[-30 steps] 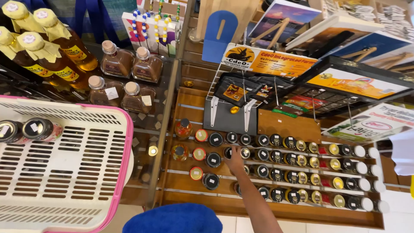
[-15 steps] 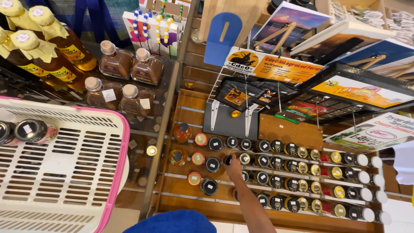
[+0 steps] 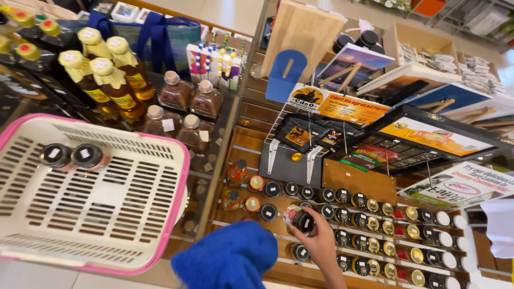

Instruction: The person is wiping small jars with a blue cloth and organizing them into a basket in a retail setting.

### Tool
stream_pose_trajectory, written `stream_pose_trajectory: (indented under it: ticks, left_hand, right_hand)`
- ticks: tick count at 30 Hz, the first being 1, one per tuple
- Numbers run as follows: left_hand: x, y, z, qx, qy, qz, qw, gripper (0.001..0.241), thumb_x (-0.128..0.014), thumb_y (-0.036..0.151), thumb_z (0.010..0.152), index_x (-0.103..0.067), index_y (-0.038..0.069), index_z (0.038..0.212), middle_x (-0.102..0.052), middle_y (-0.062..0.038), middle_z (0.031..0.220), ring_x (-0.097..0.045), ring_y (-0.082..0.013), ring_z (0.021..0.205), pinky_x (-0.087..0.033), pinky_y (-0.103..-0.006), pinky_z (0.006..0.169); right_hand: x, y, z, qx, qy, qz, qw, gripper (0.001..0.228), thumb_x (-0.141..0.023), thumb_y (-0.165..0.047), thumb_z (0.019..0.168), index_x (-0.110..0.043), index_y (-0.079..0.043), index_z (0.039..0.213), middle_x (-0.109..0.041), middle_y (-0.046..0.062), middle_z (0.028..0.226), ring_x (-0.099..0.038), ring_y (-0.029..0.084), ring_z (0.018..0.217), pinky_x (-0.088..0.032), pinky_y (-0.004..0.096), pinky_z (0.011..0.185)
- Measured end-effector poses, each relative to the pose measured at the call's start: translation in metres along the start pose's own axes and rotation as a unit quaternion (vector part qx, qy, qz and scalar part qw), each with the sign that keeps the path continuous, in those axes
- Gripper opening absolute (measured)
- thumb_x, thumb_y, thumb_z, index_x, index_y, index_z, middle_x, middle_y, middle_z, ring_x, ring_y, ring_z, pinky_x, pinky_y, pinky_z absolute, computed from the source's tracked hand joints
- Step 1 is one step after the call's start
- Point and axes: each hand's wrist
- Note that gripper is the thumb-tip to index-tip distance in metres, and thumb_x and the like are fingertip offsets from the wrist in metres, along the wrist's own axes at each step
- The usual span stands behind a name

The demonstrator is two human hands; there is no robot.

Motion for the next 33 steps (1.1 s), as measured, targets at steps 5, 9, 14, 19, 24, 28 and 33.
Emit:
stream_pose_trajectory:
  ticks: [5, 9, 14, 19, 24, 28, 33]
  left_hand:
    - [-0.010, 0.074, 0.011, -0.010, 0.027, -0.033, 0.999, 0.044, -0.075, 0.019, 0.085, -0.064, 0.013, 0.128, -0.071, -0.005, 0.119, -0.068, -0.0167, 0.104, -0.057, -0.0345, 0.089]
    - [0.045, -0.050, 0.054, -0.028, 0.043, -0.056, 0.997, 0.045, -0.075, 0.020, 0.085, -0.064, 0.014, 0.128, -0.071, -0.004, 0.119, -0.068, -0.0164, 0.104, -0.058, -0.0344, 0.088]
    - [0.085, -0.028, 0.051, -0.045, 0.057, -0.089, 0.993, 0.045, -0.074, 0.021, 0.086, -0.063, 0.014, 0.129, -0.070, -0.005, 0.119, -0.068, -0.0167, 0.104, -0.057, -0.0344, 0.088]
    - [0.116, -0.011, 0.028, -0.059, 0.073, -0.136, 0.986, 0.045, -0.072, 0.021, 0.088, -0.063, 0.012, 0.131, -0.069, -0.007, 0.120, -0.067, -0.0180, 0.104, -0.057, -0.0344, 0.087]
    - [0.134, -0.004, 0.013, -0.062, 0.081, -0.202, 0.974, 0.045, -0.070, 0.022, 0.090, -0.062, 0.010, 0.133, -0.068, -0.010, 0.122, -0.066, -0.0197, 0.105, -0.055, -0.0344, 0.086]
    - [0.148, 0.002, 0.003, -0.069, 0.087, -0.234, 0.966, 0.046, -0.069, 0.022, 0.091, -0.061, 0.008, 0.134, -0.068, -0.012, 0.122, -0.066, -0.0206, 0.106, -0.055, -0.0344, 0.086]
    - [0.150, 0.009, 0.003, -0.097, 0.085, -0.228, 0.965, 0.045, -0.066, 0.022, 0.094, -0.060, 0.006, 0.136, -0.067, -0.013, 0.125, -0.065, -0.0207, 0.109, -0.054, -0.0340, 0.089]
  right_hand:
    - [0.013, -0.080, -0.067, 0.287, 0.024, -0.116, 0.951, 0.067, -0.089, -0.022, 0.060, -0.070, -0.012, 0.123, -0.070, 0.009, 0.102, -0.060, 0.026, 0.099, -0.050, 0.039, 0.087]
    - [-0.013, -0.107, -0.090, 0.407, 0.018, -0.110, 0.907, 0.060, -0.080, -0.010, 0.071, -0.069, -0.014, 0.130, -0.061, 0.017, 0.121, -0.058, 0.034, 0.125, -0.047, 0.043, 0.103]
    - [-0.056, -0.121, -0.091, 0.372, -0.094, 0.126, 0.915, 0.073, -0.081, -0.014, 0.080, -0.048, -0.007, 0.145, -0.057, 0.017, 0.137, -0.058, 0.030, 0.127, -0.045, 0.039, 0.107]
    - [-0.086, -0.122, -0.088, 0.341, -0.133, 0.215, 0.906, 0.064, -0.076, -0.010, 0.086, -0.047, -0.002, 0.143, -0.062, 0.015, 0.138, -0.061, 0.026, 0.126, -0.043, 0.038, 0.110]
    - [-0.092, -0.125, -0.080, 0.289, -0.221, 0.283, 0.888, 0.065, -0.080, -0.006, 0.083, -0.047, -0.005, 0.139, -0.061, 0.016, 0.137, -0.060, 0.026, 0.129, -0.044, 0.038, 0.113]
    - [-0.088, -0.143, -0.081, 0.283, -0.316, 0.302, 0.854, 0.080, -0.092, -0.009, 0.071, -0.047, -0.007, 0.136, -0.051, 0.016, 0.142, -0.051, 0.028, 0.134, -0.036, 0.043, 0.115]
    - [-0.088, -0.170, -0.074, 0.536, -0.277, 0.100, 0.791, 0.083, -0.096, -0.021, 0.063, -0.056, -0.006, 0.134, -0.049, 0.018, 0.148, -0.040, 0.040, 0.145, -0.021, 0.053, 0.123]
Point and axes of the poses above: each hand's wrist, its own z-axis towards the middle knuckle, its own x-axis out of the back of the hand, y = z × x
